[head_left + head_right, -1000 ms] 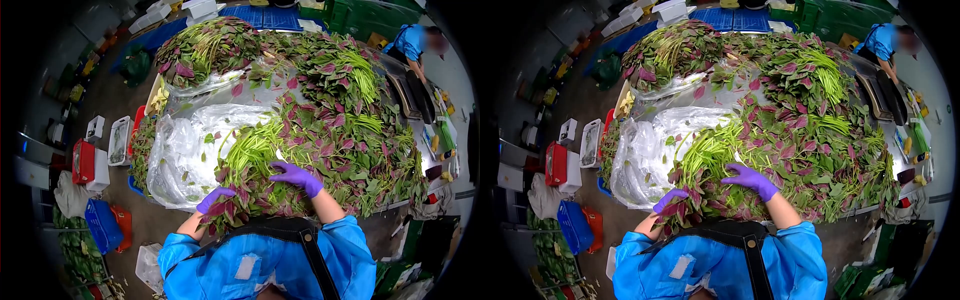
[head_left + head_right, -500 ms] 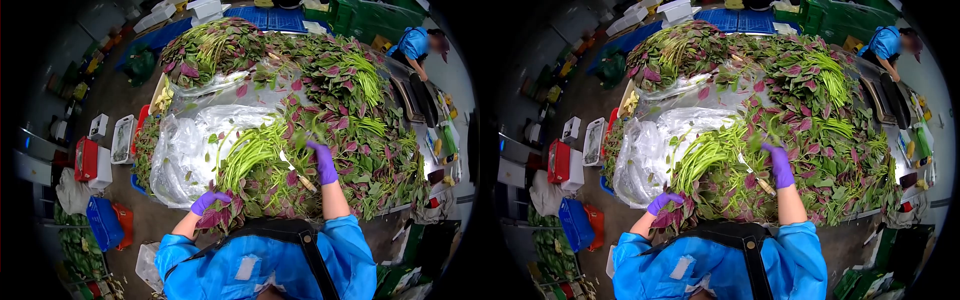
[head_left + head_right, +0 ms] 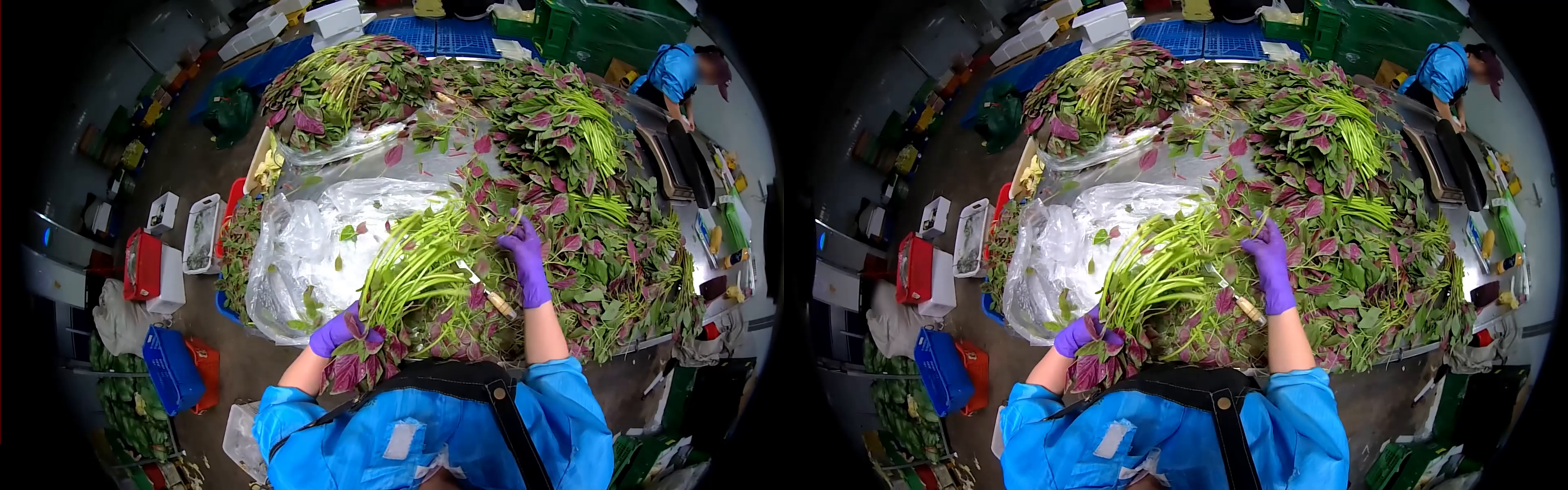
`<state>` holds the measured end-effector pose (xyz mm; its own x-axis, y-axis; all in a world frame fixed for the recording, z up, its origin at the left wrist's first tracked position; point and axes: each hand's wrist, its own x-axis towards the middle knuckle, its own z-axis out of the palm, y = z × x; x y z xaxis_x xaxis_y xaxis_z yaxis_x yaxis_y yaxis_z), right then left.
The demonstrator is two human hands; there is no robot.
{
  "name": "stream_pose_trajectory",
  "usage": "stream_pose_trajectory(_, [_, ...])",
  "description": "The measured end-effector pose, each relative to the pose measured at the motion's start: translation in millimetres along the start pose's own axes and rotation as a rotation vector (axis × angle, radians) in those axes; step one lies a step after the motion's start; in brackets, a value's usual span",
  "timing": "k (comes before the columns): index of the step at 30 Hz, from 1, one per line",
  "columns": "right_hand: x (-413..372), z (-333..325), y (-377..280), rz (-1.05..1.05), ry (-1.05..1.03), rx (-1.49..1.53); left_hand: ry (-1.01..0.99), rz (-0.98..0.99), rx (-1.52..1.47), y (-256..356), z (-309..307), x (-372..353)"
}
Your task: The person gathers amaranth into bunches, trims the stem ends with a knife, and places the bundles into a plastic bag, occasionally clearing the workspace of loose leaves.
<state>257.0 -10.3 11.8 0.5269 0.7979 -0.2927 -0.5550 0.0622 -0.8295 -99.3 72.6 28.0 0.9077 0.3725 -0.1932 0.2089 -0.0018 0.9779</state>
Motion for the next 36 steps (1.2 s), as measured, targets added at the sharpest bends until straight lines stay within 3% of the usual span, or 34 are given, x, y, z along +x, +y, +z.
stream_pose_trajectory(1, [-9.1, 11.4, -5.5, -0.186, -0.072, -0.408, -0.003, 0.002, -0.003, 1.4, 0.1, 4.2])
stream_pose_trajectory(2, [-21.5, 24.8, -11.1, -0.37, -0.14, -0.817, -0.008, -0.13, -0.09, 2.4, 1.6, 9.7])
stream_pose_trajectory(3, [-42.1, 50.7, -16.8, -0.345, -0.137, -0.795, -0.017, -0.261, -0.174, 2.7, 3.7, 15.2])
stream_pose_trajectory(4, [-34.1, 49.8, 5.5, -0.522, -0.244, -0.902, 0.004, -0.317, -0.112, -6.9, 6.1, 20.1])
stream_pose_trajectory(5, [-50.9, 66.0, 15.8, -0.617, -0.176, -1.247, -0.004, -0.314, -0.11, -8.3, 11.3, 23.2])
stream_pose_trajectory(7, [-63.5, 93.1, 28.3, -0.457, -0.289, -1.509, 0.021, -0.299, 0.001, -8.0, 18.6, 25.5])
stream_pose_trajectory(8, [-54.8, 83.6, 29.6, -0.312, -0.396, -1.22, 0.097, -0.272, 0.246, -5.4, 18.0, 20.7])
stream_pose_trajectory(9, [-38.5, 66.0, 31.9, -0.173, -0.496, -0.928, 0.099, -0.27, 0.248, -5.5, 13.8, 20.4])
stream_pose_trajectory(11, [-9.0, 27.8, 41.7, -0.35, -0.121, -1.198, -0.121, -0.305, 0.313, -6.7, 5.0, 16.6])
stream_pose_trajectory(12, [-1.5, 10.5, 28.7, -0.295, -0.034, -1.296, -0.162, -0.117, 0.46, -5.1, 3.4, 14.8])
stream_pose_trajectory(14, [-2.9, 4.6, 13.8, -0.245, 0.056, -1.397, -0.082, -0.221, 0.283, 4.4, 5.9, 11.7])
stream_pose_trajectory(16, [-25.9, 20.4, 6.8, -0.579, -0.095, -1.232, 0.083, -0.358, -0.05, 31.8, 17.5, 11.2])
stream_pose_trajectory(17, [-42.9, 45.0, -5.4, -0.616, -0.215, -1.325, 0.077, -0.359, -0.052, 19.3, 19.1, 15.6])
stream_pose_trajectory(18, [-55.4, 60.9, 1.0, -0.641, -0.278, -1.154, 0.063, -0.318, 0.047, -3.2, 18.6, 22.3])
stream_pose_trajectory(19, [-68.9, 80.4, 4.6, -0.799, -0.293, -1.321, 0.05, -0.274, 0.148, -15.0, 18.9, 27.6])
stream_pose_trajectory(20, [-73.1, 92.0, 15.3, -1.002, -0.323, -1.353, 0.03, -0.32, 0.369, 36.7, 27.7, 34.3])
stream_pose_trajectory(21, [-70.0, 88.4, 15.0, -1.002, -0.319, -1.353, 0.026, -0.32, 0.371, 29.2, 25.3, 34.6])
stream_pose_trajectory(23, [-53.8, 74.9, 8.4, -0.405, -0.765, -1.252, -0.113, -0.221, 0.41, 7.5, 13.1, 32.3])
stream_pose_trajectory(25, [-18.5, 35.3, 14.5, -0.221, -0.567, -1.286, -0.141, -0.251, 0.319, 11.5, 5.3, 21.5])
stream_pose_trajectory(27, [16.9, -15.3, 16.4, -0.312, -0.123, -1.543, -0.016, -0.256, 0.306, 5.9, -0.2, 6.8])
stream_pose_trajectory(28, [15.1, -14.2, 9.7, -0.32, -0.126, -1.544, -0.001, -0.364, 0.032, 3.7, 0.1, 4.1])
stream_pose_trajectory(30, [2.4, -12.9, -8.5, -0.251, -0.127, -1.586, 0.016, -0.305, 0.011, 3.8, -3.3, 4.4])
stream_pose_trajectory(31, [-11.8, 0.9, -13.6, -0.415, -0.226, -1.391, 0.022, -0.26, -0.014, 4.1, -1.5, 2.7])
stream_pose_trajectory(32, [-25.4, 23.7, -17.4, -0.571, -0.316, -1.187, 0.007, -0.428, -0.364, 12.0, 1.1, 4.4])
stream_pose_trajectory(33, [-37.3, 42.5, -21.3, -0.365, -0.43, -1.015, -0.001, -0.433, -0.365, 6.7, 3.4, 7.6])
stream_pose_trajectory(34, [-43.8, 58.0, -21.9, -0.168, -0.533, -0.833, -0.02, -0.285, -0.249, -1.0, 3.9, 13.7])
stream_pose_trajectory(35, [-43.2, 61.5, -6.2, -0.166, -0.612, -0.711, -0.038, -0.136, -0.132, -6.5, 3.5, 17.7])
stream_pose_trajectory(36, [-31.9, 52.5, 1.2, -0.074, -0.637, -0.634, -0.043, -0.135, -0.127, -4.4, 1.3, 18.4])
